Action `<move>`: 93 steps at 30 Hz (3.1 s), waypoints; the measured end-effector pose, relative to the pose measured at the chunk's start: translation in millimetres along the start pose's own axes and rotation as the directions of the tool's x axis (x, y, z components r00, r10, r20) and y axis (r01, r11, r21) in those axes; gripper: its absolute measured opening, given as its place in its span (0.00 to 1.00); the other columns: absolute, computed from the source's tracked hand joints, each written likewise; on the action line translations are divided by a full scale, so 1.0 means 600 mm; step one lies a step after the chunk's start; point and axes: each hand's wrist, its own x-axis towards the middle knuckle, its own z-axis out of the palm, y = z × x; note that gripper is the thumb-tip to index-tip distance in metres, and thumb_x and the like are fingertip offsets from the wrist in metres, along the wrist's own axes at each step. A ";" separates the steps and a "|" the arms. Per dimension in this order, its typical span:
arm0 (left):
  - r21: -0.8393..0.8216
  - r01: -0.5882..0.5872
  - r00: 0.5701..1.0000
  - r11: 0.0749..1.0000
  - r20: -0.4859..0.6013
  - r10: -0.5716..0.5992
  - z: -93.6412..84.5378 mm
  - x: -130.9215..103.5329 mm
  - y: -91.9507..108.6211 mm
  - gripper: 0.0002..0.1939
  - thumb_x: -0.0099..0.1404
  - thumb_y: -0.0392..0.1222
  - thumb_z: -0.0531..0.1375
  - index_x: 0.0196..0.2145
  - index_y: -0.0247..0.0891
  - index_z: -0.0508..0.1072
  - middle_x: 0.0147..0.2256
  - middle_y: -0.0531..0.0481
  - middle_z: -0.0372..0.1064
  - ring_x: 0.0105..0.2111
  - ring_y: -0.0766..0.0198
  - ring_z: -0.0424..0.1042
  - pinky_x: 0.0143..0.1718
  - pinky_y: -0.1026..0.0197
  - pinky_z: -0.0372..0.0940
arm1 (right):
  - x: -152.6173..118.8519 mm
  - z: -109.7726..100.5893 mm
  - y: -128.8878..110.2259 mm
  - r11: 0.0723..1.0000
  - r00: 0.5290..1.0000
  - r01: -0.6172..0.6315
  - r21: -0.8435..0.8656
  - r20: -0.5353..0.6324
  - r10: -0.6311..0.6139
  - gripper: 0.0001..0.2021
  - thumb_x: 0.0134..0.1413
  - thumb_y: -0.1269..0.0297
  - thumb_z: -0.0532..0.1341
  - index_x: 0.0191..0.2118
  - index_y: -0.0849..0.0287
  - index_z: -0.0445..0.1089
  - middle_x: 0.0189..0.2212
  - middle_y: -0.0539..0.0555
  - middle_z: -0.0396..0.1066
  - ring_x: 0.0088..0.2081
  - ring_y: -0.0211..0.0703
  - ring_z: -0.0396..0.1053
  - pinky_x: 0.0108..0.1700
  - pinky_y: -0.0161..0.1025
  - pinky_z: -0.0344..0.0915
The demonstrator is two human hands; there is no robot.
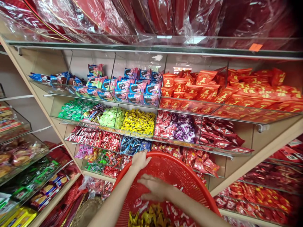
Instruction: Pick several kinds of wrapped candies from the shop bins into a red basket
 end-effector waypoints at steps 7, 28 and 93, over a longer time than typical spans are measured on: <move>0.020 -0.006 1.000 1.000 -0.007 0.006 0.004 0.006 -0.001 0.21 0.61 0.55 0.45 0.45 0.39 0.63 0.39 0.44 0.70 0.39 0.56 0.70 0.38 0.58 0.62 | -0.062 -0.242 -0.016 0.995 0.850 -0.020 -0.096 -0.525 -0.033 0.13 0.54 0.60 0.53 0.44 0.57 0.64 0.36 0.53 0.67 0.36 0.40 0.65 0.40 0.39 0.62; 0.013 -0.010 1.000 1.000 -0.005 0.010 0.007 0.004 -0.003 0.23 0.61 0.55 0.45 0.46 0.39 0.62 0.40 0.42 0.69 0.40 0.57 0.69 0.38 0.59 0.61 | -0.037 -0.319 0.081 0.878 0.882 -0.307 -0.367 -0.456 0.118 0.27 0.40 0.55 0.64 0.49 0.57 0.62 0.41 0.56 0.59 0.40 0.45 0.65 0.40 0.37 0.60; 0.008 0.004 1.000 1.000 0.019 -0.004 0.008 0.005 0.001 0.24 0.61 0.57 0.44 0.47 0.39 0.61 0.40 0.43 0.69 0.40 0.56 0.69 0.38 0.58 0.61 | 0.093 0.129 0.104 0.978 1.000 0.005 0.209 0.021 -0.009 0.35 0.32 0.50 0.66 0.49 0.60 0.62 0.41 0.57 0.61 0.42 0.49 0.61 0.44 0.44 0.61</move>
